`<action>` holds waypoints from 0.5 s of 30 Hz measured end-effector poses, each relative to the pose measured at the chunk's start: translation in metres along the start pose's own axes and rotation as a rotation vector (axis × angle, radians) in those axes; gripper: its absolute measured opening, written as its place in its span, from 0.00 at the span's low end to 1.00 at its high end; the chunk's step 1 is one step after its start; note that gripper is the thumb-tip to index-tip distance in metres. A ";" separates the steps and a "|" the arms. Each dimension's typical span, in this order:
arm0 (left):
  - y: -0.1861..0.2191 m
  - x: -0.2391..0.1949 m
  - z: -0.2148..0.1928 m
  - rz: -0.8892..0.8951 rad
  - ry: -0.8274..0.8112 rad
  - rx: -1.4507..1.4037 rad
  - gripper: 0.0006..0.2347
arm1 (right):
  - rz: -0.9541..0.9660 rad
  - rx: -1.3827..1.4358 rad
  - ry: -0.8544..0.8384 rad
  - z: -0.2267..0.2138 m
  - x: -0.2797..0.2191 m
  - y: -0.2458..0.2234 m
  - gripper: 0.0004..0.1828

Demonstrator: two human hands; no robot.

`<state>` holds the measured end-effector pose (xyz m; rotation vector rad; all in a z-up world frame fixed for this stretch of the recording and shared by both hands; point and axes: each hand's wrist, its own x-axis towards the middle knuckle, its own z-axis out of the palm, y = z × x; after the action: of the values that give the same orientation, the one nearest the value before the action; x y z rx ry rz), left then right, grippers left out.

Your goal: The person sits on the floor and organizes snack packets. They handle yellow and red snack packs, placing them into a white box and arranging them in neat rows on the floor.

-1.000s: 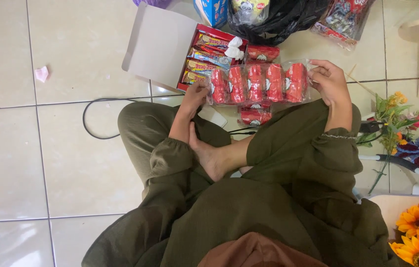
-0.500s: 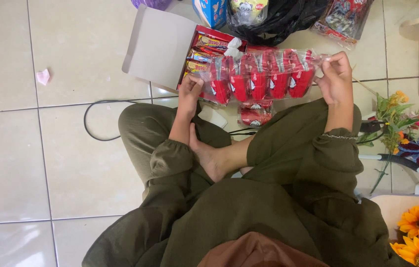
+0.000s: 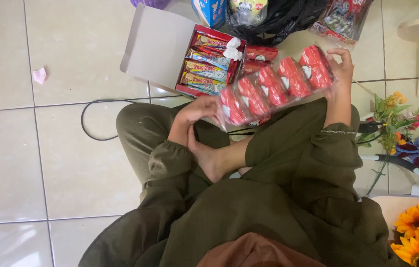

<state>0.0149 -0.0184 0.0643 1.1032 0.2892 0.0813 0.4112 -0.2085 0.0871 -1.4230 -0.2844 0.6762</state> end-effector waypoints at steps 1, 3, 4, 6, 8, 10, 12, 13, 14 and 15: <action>0.000 0.002 0.003 0.002 -0.001 -0.003 0.01 | 0.000 -0.003 0.000 0.000 -0.002 -0.001 0.06; 0.001 0.004 0.007 -0.115 -0.264 0.205 0.04 | 0.187 -0.096 -0.022 -0.001 -0.005 -0.003 0.19; -0.002 0.007 0.005 -0.116 -0.265 0.207 0.04 | 0.187 -0.094 -0.021 0.000 -0.005 -0.001 0.19; -0.008 0.013 0.001 -0.288 -0.246 0.275 0.09 | 0.304 0.055 -0.076 0.003 -0.005 0.005 0.32; 0.002 0.010 0.007 -0.304 -0.187 0.233 0.10 | 0.277 -0.015 -0.053 0.006 -0.010 -0.001 0.31; 0.008 0.008 0.010 -0.320 -0.126 0.191 0.11 | 0.250 -0.085 -0.033 -0.005 -0.004 0.010 0.31; 0.011 0.007 0.010 -0.350 -0.005 0.085 0.19 | 0.149 -0.487 -0.010 -0.030 0.013 0.037 0.34; 0.013 0.005 0.010 -0.350 -0.004 0.085 0.19 | 0.150 -0.486 -0.011 -0.038 0.016 0.043 0.34; 0.015 0.004 0.011 -0.335 -0.029 0.082 0.21 | 0.151 -0.600 -0.083 -0.047 0.019 0.048 0.34; 0.016 0.002 0.012 -0.320 -0.054 0.080 0.25 | 0.152 -0.715 -0.155 -0.056 0.022 0.054 0.35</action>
<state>0.0217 -0.0207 0.0830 1.1239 0.4198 -0.2460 0.4461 -0.2406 0.0215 -2.0898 -0.5829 0.8572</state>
